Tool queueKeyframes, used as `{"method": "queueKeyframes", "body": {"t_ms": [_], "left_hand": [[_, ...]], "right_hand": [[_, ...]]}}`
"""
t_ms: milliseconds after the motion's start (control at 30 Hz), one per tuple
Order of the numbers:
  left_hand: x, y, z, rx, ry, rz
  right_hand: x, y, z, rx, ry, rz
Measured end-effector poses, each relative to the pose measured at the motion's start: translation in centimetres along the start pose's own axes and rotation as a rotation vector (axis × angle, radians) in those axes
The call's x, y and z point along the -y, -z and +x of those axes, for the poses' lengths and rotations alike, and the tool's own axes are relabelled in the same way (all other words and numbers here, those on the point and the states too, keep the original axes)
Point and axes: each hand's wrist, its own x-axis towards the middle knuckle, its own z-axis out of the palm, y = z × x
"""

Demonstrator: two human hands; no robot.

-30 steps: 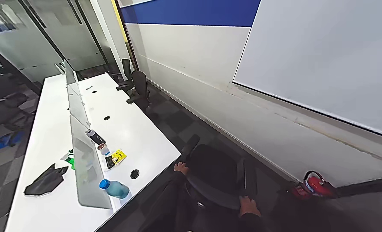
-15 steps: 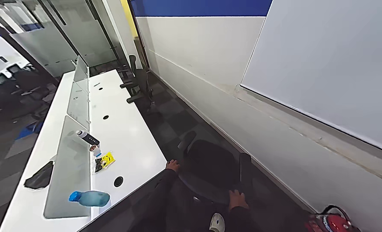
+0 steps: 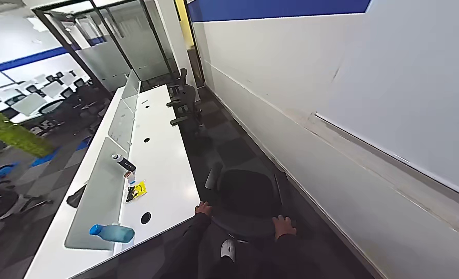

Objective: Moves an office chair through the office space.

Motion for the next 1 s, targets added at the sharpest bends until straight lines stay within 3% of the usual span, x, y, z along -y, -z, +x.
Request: {"method": "queueKeyframes", "body": {"t_ms": [233, 533, 833, 1000], "left_hand": [[-0.2, 4.1, 4.0, 0.021, 0.033, -0.043], [2.1, 8.9, 10.0, 0.039, 0.007, -0.143], [4.7, 11.7, 14.7, 0.011, 0.022, -0.233], [5.1, 12.6, 17.3, -0.01, 0.07, -0.286]], "right_hand": [[2.1, 6.5, 10.4, -0.012, 0.098, -0.072], [7.1, 11.4, 20.8, -0.223, 0.063, -0.047], [11.7, 15.9, 28.4, -0.103, 0.082, -0.212], [13.5, 18.2, 32.2, -0.122, 0.153, -0.231]]}}
